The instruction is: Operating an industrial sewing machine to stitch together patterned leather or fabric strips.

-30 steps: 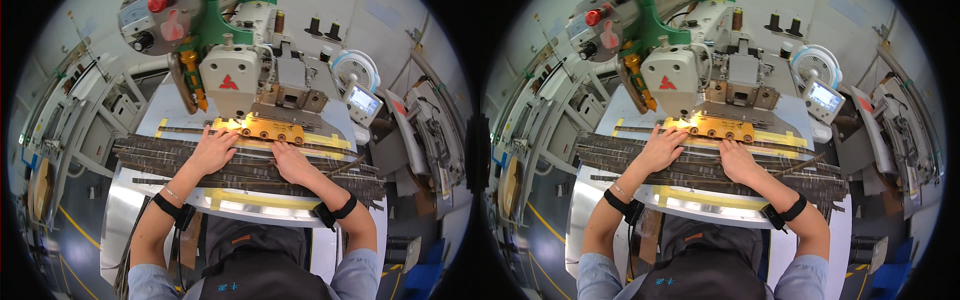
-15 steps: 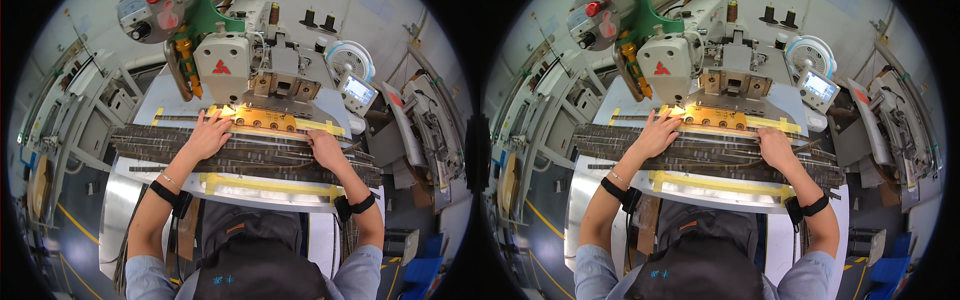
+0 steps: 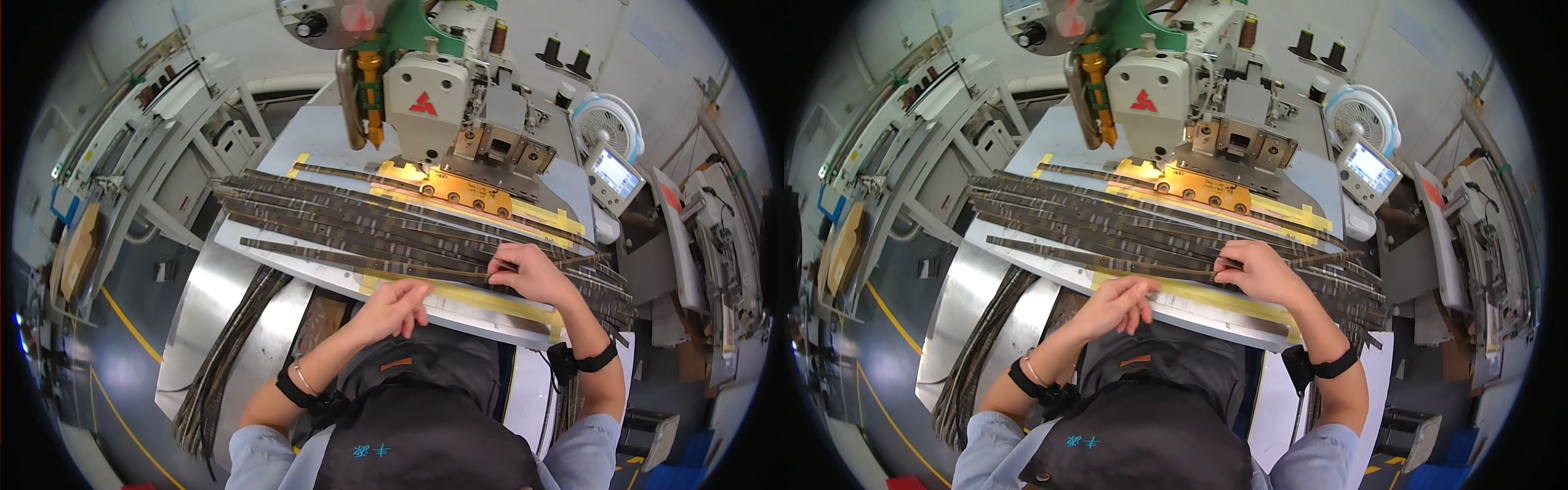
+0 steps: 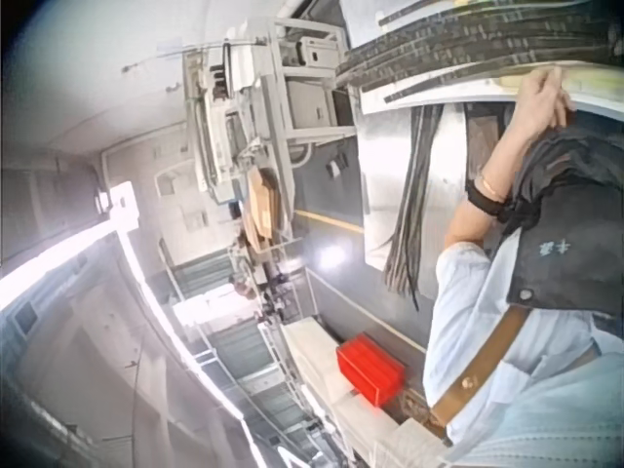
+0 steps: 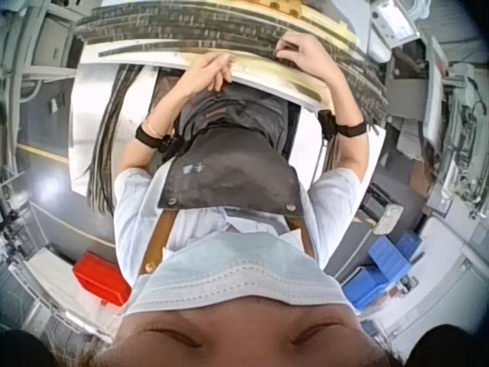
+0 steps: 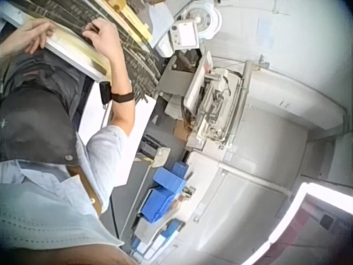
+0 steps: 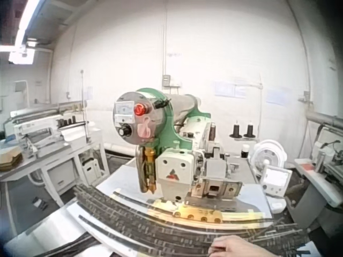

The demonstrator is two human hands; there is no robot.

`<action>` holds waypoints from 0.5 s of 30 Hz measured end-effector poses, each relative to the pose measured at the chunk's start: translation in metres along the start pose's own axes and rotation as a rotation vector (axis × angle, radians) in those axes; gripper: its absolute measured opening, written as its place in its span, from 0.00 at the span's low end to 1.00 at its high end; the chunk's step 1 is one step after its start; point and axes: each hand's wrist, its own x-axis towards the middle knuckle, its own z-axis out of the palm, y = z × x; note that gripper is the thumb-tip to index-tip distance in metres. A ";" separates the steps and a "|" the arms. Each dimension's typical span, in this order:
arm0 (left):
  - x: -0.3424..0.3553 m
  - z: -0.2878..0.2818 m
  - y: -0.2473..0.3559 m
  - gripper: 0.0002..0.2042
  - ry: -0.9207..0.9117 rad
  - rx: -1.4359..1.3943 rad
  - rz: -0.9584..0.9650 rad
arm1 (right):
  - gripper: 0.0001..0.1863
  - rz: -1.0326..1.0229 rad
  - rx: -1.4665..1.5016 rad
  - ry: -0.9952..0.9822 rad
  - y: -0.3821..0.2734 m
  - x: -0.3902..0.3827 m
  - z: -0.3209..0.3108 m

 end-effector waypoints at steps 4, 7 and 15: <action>-0.003 -0.002 -0.008 0.19 0.280 -0.639 0.150 | 0.06 0.013 0.196 -0.047 -0.005 -0.017 -0.012; -0.011 -0.008 -0.003 0.19 0.390 -0.606 0.327 | 0.05 0.050 0.259 -0.039 0.004 -0.035 -0.017; -0.036 0.010 0.012 0.19 0.490 -0.533 0.478 | 0.05 0.021 0.298 -0.011 0.022 -0.059 -0.020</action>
